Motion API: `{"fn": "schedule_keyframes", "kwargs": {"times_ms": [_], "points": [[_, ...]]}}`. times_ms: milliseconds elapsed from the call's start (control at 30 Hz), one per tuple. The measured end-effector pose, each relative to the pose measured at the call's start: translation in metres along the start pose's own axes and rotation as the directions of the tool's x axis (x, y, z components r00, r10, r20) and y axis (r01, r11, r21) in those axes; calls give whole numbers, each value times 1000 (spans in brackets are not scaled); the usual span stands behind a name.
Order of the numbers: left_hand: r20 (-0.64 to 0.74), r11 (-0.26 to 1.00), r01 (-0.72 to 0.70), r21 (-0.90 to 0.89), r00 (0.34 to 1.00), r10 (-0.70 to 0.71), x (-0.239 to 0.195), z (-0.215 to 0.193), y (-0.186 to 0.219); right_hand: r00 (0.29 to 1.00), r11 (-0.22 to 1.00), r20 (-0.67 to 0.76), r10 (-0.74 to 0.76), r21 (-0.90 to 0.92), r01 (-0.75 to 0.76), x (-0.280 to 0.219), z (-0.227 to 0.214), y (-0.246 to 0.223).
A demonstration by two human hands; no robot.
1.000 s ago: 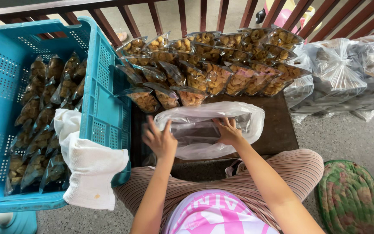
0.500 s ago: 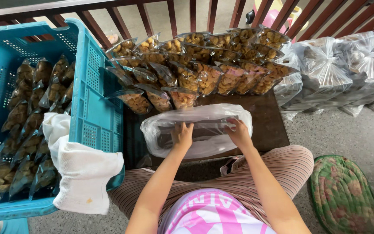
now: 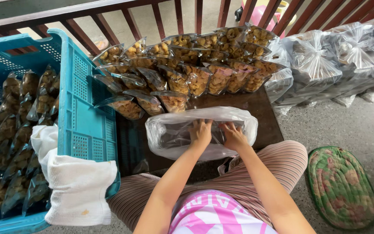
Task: The person sits on the floor and wipes individual vacuum-sealed snack bags with a white cloth. They then place the cleaned bags into a larger white plastic bag. The person handles the snack bags one at a time, wiping them thoroughly before transferring them to the larger bag.
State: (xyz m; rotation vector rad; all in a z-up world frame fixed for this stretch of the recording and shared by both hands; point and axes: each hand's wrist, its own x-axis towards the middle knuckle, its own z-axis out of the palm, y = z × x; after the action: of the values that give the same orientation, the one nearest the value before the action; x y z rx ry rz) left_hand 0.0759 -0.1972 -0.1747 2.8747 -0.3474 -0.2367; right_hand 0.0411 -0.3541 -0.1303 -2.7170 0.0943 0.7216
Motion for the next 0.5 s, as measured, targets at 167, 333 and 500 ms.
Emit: {"fn": "schedule_keyframes", "kwargs": {"times_ms": [167, 333, 500], "points": [[184, 994, 96, -56, 979, -84, 10, -8, -10, 996, 996, 84, 13, -93, -5, 0, -14, 7], [155, 992, 106, -69, 983, -95, 12, -5, -13, 995, 996, 64, 80, -45, -77, 22, -13, 12], [350, 976, 207, -71, 921, -170, 11, -23, -20, 967, 975, 128, 221, -37, -218, 47, -23, 15]]}}
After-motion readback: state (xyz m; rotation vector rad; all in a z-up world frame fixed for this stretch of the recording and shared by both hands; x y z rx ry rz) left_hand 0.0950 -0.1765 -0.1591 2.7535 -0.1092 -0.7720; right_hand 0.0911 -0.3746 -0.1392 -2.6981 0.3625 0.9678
